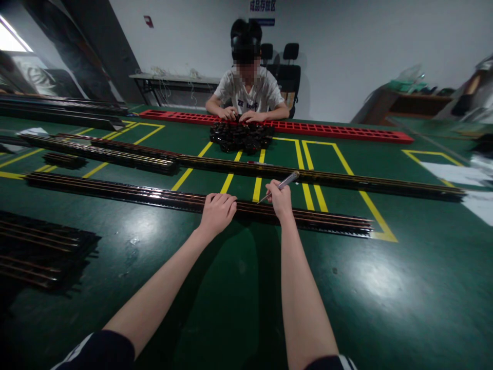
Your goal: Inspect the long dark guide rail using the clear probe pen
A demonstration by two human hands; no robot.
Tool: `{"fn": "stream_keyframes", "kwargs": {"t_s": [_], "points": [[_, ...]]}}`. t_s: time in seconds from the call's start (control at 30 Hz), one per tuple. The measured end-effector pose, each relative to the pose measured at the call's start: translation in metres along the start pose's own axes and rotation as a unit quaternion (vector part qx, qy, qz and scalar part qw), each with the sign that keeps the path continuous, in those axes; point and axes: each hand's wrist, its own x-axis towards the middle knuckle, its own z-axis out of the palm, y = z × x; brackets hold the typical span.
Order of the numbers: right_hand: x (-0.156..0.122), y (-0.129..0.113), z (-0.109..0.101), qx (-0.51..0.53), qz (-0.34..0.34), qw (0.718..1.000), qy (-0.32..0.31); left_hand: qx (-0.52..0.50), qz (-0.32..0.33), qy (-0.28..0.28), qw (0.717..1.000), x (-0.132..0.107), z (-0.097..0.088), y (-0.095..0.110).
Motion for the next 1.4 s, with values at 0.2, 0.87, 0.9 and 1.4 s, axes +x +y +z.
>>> {"fn": "stream_keyframes", "kwargs": {"t_s": [0.2, 0.87, 0.9, 1.4], "points": [[-0.001, -0.002, 0.000, -0.003, 0.003, 1.000, 0.004, 0.005, 0.002, 0.004, 1.000, 0.000, 0.001, 0.000], [-0.005, -0.008, 0.017, -0.032, -0.008, 0.999, 0.020, -0.003, -0.066, 0.014, 0.998, 0.003, -0.002, -0.001], [-0.006, -0.007, 0.020, -0.034, -0.011, 0.999, 0.018, -0.003, -0.076, 0.021, 0.997, 0.003, -0.002, -0.003], [-0.014, 0.000, 0.063, -0.090, -0.048, 0.994, -0.041, 0.050, -0.170, 0.101, 0.979, -0.002, -0.008, -0.040]]}}
